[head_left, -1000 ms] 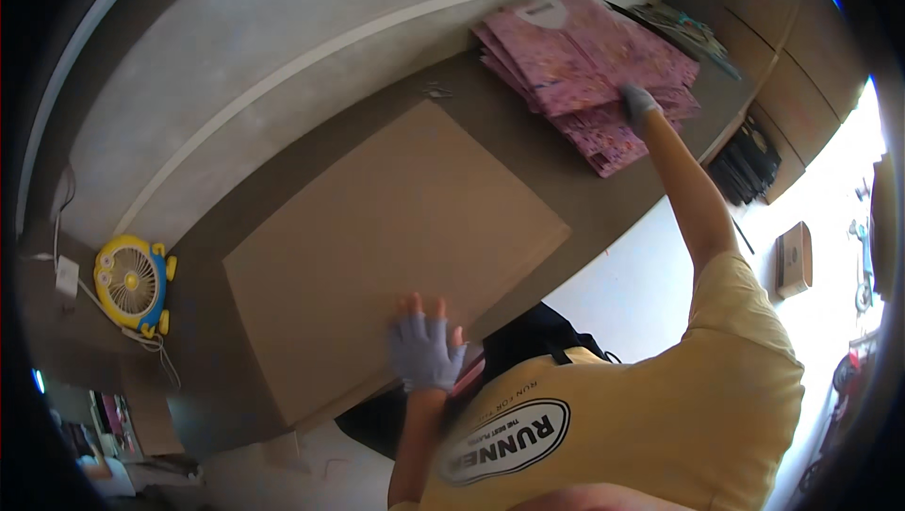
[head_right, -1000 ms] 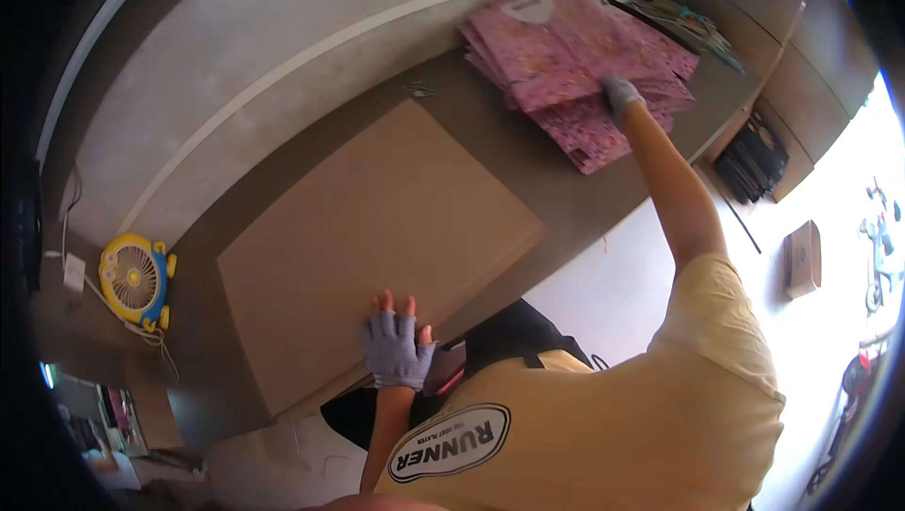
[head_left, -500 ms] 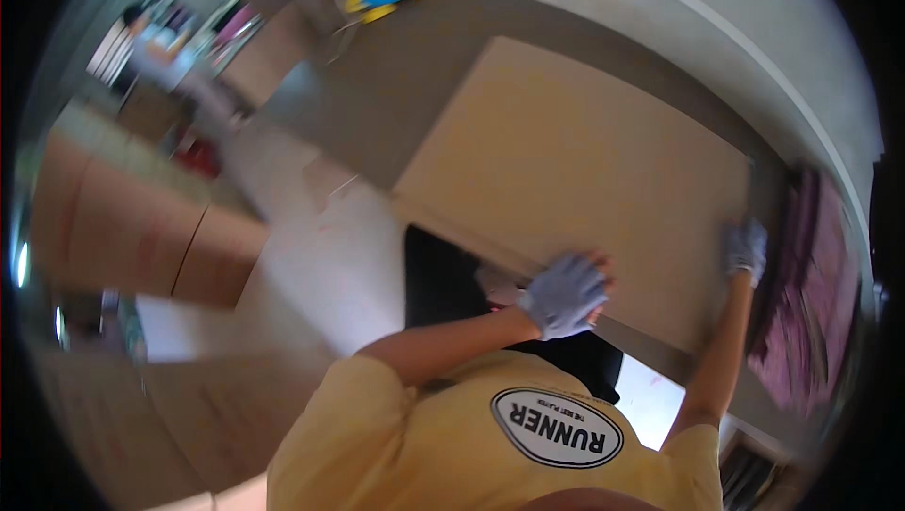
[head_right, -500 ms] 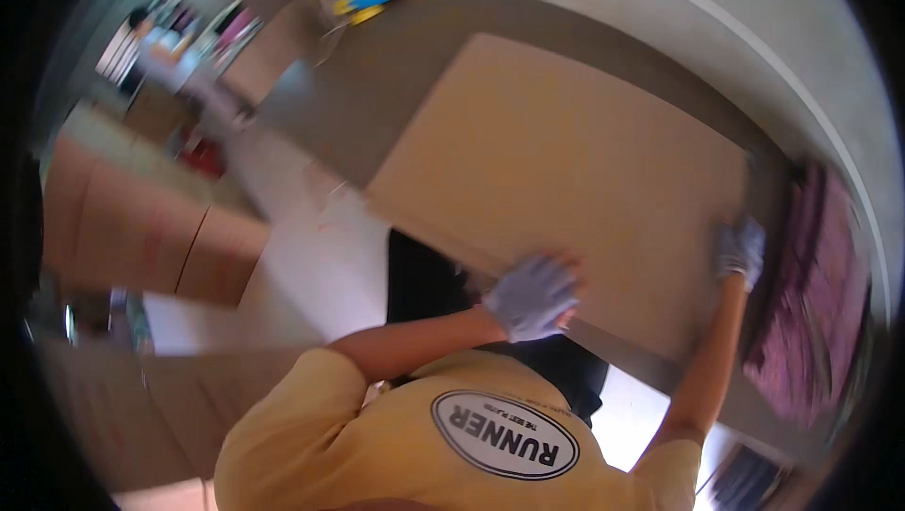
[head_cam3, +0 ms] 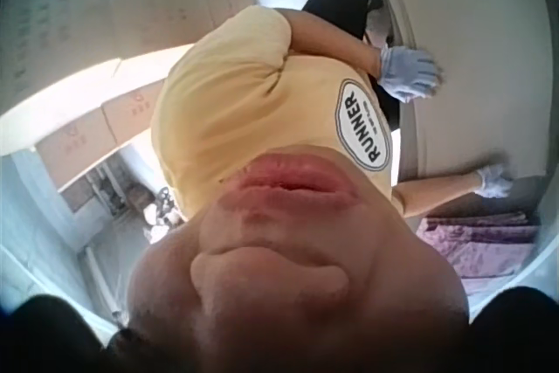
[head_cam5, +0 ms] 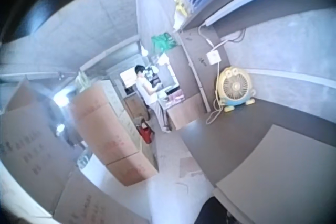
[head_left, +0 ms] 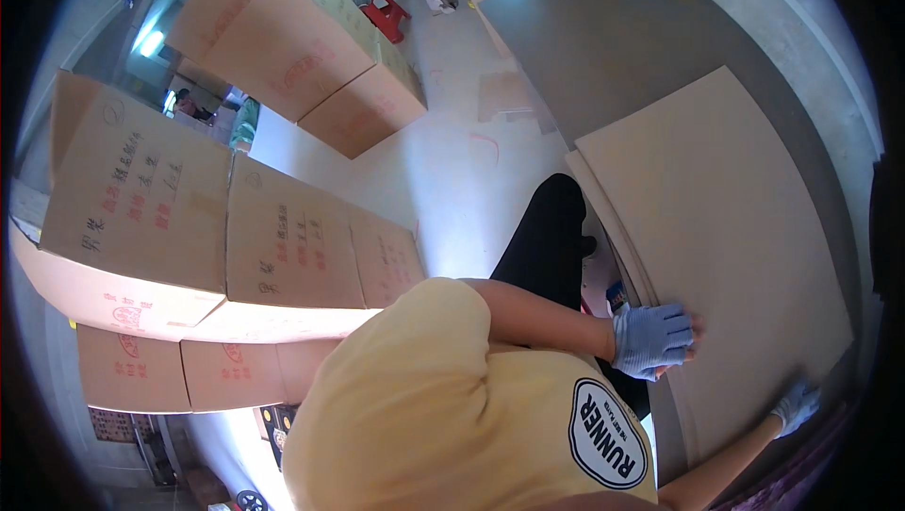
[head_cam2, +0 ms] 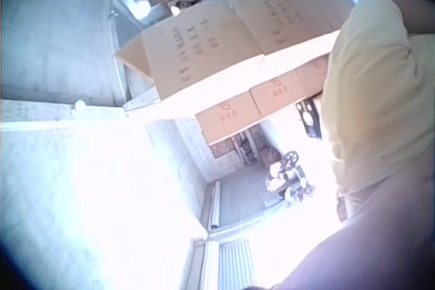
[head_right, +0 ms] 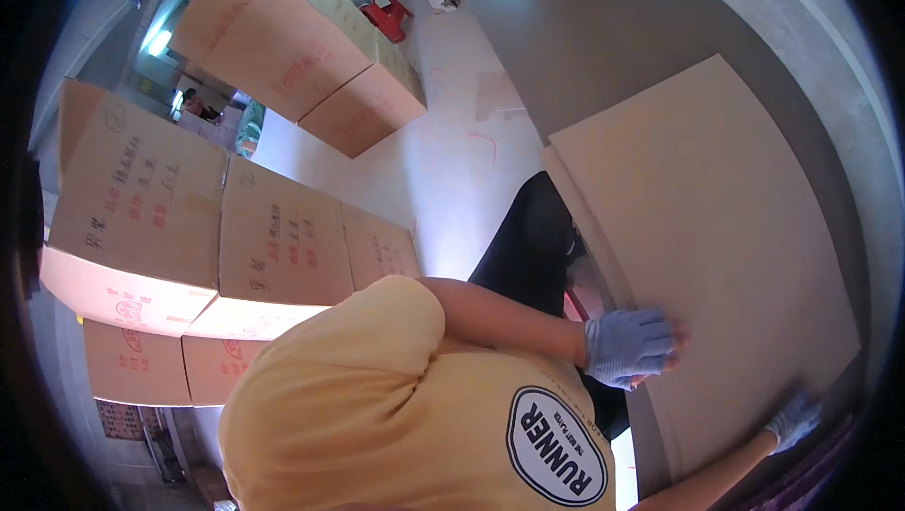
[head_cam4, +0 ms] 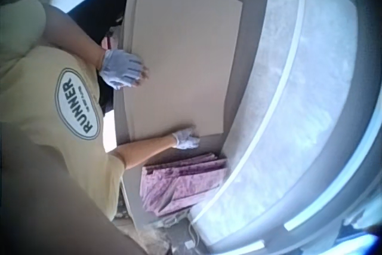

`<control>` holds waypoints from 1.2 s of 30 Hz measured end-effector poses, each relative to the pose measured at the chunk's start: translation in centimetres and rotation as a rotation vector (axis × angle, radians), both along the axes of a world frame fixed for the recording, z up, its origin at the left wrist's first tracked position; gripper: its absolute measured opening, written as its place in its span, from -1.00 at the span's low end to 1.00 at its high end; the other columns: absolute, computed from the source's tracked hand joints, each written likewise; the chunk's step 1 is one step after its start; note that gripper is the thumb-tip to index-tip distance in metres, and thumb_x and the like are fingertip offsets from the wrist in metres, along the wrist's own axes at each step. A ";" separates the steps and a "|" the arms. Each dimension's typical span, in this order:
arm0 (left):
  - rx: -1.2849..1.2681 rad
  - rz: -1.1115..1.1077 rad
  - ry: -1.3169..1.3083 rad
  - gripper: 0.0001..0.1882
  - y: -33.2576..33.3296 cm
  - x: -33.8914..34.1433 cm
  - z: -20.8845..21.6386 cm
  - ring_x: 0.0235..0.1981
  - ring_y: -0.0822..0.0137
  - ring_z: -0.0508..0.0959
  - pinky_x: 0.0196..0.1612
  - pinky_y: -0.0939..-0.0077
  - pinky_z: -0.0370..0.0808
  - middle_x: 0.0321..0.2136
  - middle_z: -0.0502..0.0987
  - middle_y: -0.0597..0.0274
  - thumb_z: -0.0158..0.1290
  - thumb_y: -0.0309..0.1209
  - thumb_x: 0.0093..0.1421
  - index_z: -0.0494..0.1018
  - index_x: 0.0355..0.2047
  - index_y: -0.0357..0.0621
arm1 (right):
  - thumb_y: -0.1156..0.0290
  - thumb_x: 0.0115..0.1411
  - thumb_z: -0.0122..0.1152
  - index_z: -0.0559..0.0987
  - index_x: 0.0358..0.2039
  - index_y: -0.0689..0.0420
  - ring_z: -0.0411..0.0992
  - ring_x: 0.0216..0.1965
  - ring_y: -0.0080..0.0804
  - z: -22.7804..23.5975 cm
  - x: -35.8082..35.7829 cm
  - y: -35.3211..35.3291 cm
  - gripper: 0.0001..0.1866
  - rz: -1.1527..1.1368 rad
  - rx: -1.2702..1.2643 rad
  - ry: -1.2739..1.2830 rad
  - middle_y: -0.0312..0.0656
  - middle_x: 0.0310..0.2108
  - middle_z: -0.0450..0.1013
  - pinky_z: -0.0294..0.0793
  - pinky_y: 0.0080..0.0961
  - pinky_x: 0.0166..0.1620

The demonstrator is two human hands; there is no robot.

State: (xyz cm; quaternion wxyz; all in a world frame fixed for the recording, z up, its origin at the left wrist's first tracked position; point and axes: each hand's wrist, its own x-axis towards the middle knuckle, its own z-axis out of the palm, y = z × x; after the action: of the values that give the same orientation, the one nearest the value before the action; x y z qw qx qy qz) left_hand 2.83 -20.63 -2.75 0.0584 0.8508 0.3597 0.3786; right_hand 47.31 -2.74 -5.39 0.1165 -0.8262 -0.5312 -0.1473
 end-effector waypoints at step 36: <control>-0.958 0.292 0.056 -0.41 25.8 -16.7 17.8 -0.16 0.46 0.44 -0.09 0.55 0.40 -0.17 0.49 0.19 0.16 -0.26 0.14 0.27 0.14 -0.22 | 0.33 0.22 0.20 0.36 0.13 0.28 0.35 0.03 -0.55 -2.7 -2.4 3.3 -0.48 0.139 0.549 1.257 -0.23 0.01 0.42 0.22 -0.67 0.15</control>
State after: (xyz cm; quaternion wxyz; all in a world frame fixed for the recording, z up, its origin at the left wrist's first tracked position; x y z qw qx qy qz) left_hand -13.87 5.20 15.08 0.3794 0.6790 0.6098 0.1520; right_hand 44.92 0.60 -8.12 0.6167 -0.6593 -0.3580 0.2384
